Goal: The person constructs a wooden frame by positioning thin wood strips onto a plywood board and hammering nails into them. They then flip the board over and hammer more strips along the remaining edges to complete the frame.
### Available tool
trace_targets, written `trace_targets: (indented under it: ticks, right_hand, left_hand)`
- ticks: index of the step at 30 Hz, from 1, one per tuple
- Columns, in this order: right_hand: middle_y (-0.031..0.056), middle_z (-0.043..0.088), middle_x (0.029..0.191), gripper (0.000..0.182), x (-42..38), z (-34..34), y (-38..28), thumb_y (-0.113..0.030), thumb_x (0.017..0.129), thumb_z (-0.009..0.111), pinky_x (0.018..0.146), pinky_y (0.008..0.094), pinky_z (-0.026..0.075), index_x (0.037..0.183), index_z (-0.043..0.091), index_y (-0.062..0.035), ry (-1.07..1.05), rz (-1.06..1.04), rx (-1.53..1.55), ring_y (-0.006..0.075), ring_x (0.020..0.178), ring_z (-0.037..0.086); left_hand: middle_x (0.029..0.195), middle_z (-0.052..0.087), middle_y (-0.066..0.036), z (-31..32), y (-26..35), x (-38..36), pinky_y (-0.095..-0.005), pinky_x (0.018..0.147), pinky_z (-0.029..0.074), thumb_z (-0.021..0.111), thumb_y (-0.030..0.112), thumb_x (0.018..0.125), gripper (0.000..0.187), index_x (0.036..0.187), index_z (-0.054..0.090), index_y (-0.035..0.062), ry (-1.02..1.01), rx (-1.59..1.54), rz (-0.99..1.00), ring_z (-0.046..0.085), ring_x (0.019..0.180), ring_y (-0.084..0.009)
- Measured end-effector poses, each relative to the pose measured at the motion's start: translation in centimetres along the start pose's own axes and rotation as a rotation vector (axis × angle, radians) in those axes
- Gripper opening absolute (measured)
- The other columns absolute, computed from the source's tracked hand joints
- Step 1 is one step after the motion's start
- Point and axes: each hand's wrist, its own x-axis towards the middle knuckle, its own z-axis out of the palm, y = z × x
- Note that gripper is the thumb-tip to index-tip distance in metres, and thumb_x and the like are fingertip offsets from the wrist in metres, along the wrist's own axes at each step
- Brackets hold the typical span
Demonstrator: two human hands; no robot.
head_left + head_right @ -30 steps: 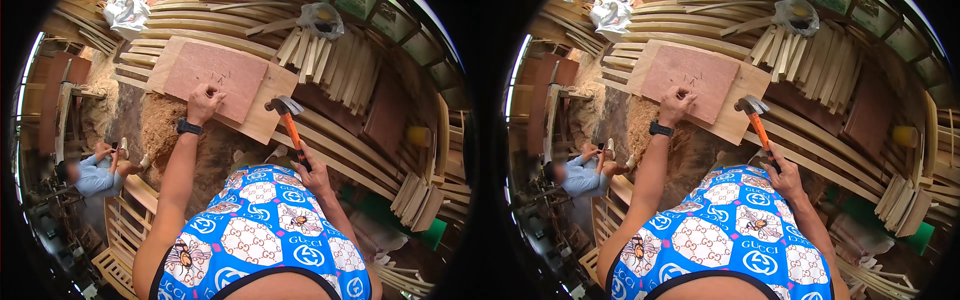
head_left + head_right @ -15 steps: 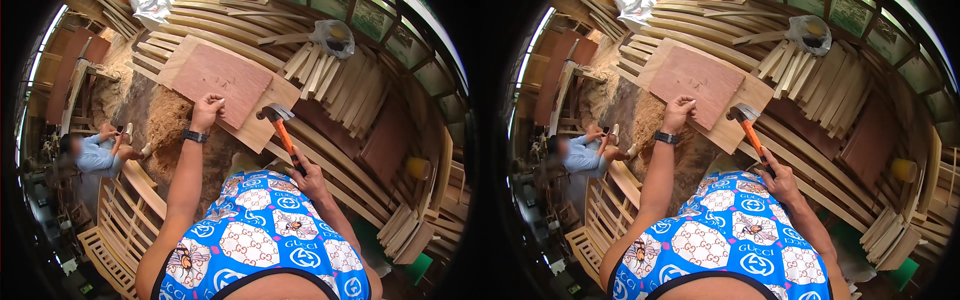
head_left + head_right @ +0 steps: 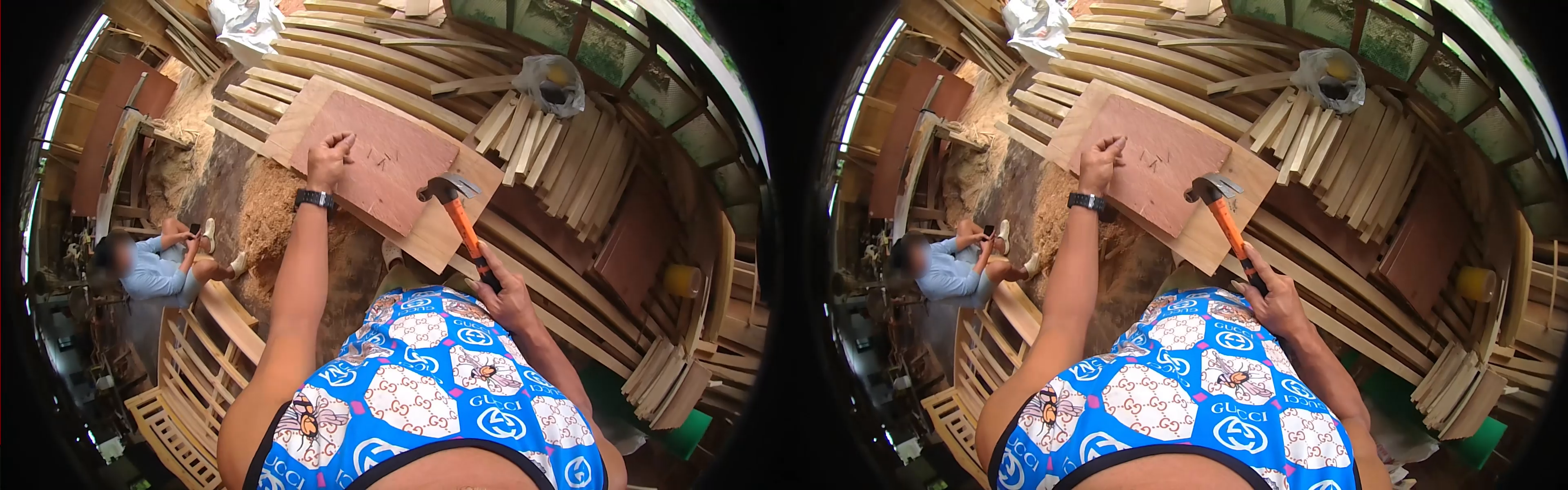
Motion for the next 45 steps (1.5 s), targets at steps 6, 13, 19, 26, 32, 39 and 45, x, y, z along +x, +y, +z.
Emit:
trace_targets:
  ticks: [6, 13, 19, 26, 32, 39, 45]
  right_hand:
    - [0.0167, 0.071, 0.095, 0.081, 1.7, -0.1, -1.3, -0.006, 0.091, 0.077, 0.069, 0.0289, 0.050, 0.163, 0.040, -0.0131, 0.095, -0.147, -0.046, 0.0155, 0.068, 0.054]
    - [0.0097, 0.061, 0.079, 0.080, 5.0, -0.9, -4.2, -0.005, 0.091, 0.076, 0.064, 0.0274, 0.046, 0.163, 0.040, -0.0147, 0.049, 0.047, -0.031, 0.0145, 0.064, 0.046]
    - [0.0090, 0.055, 0.073, 0.081, 7.5, -1.5, -5.3, -0.004, 0.092, 0.074, 0.061, 0.0259, 0.043, 0.164, 0.038, -0.0171, 0.103, -0.044, 0.033, 0.0136, 0.062, 0.044]
    - [0.0164, 0.067, 0.084, 0.082, 11.3, -1.6, -5.5, -0.008, 0.094, 0.075, 0.069, 0.0315, 0.050, 0.165, 0.036, -0.0194, 0.095, -0.253, -0.123, 0.0248, 0.065, 0.058]
    - [0.0231, 0.073, 0.105, 0.073, 14.6, -1.0, -7.0, -0.015, 0.096, 0.073, 0.081, 0.0419, 0.055, 0.162, 0.042, -0.0215, 0.084, -0.246, -0.246, 0.0392, 0.082, 0.069]
    - [0.0229, 0.073, 0.113, 0.067, 15.7, -0.6, -8.6, -0.005, 0.092, 0.073, 0.089, 0.0422, 0.055, 0.155, 0.051, -0.0128, 0.128, -0.319, -0.221, 0.0399, 0.101, 0.072]
    - [0.0215, 0.074, 0.106, 0.066, 16.6, -1.2, -7.4, -0.008, 0.093, 0.074, 0.081, 0.0399, 0.055, 0.155, 0.051, -0.0150, 0.063, -0.304, -0.278, 0.0342, 0.086, 0.068]
  left_hand:
    - [0.088, 0.072, -0.001, 2.7, 0.8, 6.9, -0.0232, 0.060, 0.053, 0.077, 0.007, 0.094, 0.019, 0.110, 0.076, -0.0021, 0.142, 0.165, 0.246, 0.063, 0.069, -0.0076]
    - [0.093, 0.077, -0.008, 7.1, 1.7, 7.8, -0.0256, 0.068, 0.056, 0.077, 0.004, 0.090, 0.043, 0.131, 0.066, -0.0029, 0.171, 0.287, 0.487, 0.069, 0.076, -0.0112]
    - [0.091, 0.077, -0.009, 8.5, 1.5, 6.7, -0.0249, 0.067, 0.056, 0.073, 0.000, 0.091, 0.040, 0.130, 0.065, -0.0035, 0.166, 0.306, 0.518, 0.070, 0.077, -0.0120]
    - [0.087, 0.077, -0.013, 8.0, 1.6, 4.9, -0.0320, 0.073, 0.059, 0.072, 0.001, 0.086, 0.046, 0.131, 0.066, -0.0054, 0.174, 0.312, 0.634, 0.073, 0.077, -0.0189]
    - [0.085, 0.077, -0.008, 8.2, 2.7, 3.1, -0.0300, 0.073, 0.058, 0.072, 0.002, 0.085, 0.054, 0.138, 0.062, -0.0036, 0.197, 0.450, 0.654, 0.071, 0.077, -0.0138]
    - [0.083, 0.077, -0.005, 7.5, 2.6, 2.8, -0.0268, 0.078, 0.057, 0.075, 0.002, 0.082, 0.066, 0.144, 0.053, -0.0078, 0.191, 0.338, 0.638, 0.070, 0.075, -0.0118]
    - [0.083, 0.078, -0.005, 7.6, 2.9, 2.6, -0.0252, 0.078, 0.057, 0.075, -0.002, 0.082, 0.063, 0.141, 0.054, -0.0089, 0.224, 0.317, 0.596, 0.070, 0.074, -0.0100]
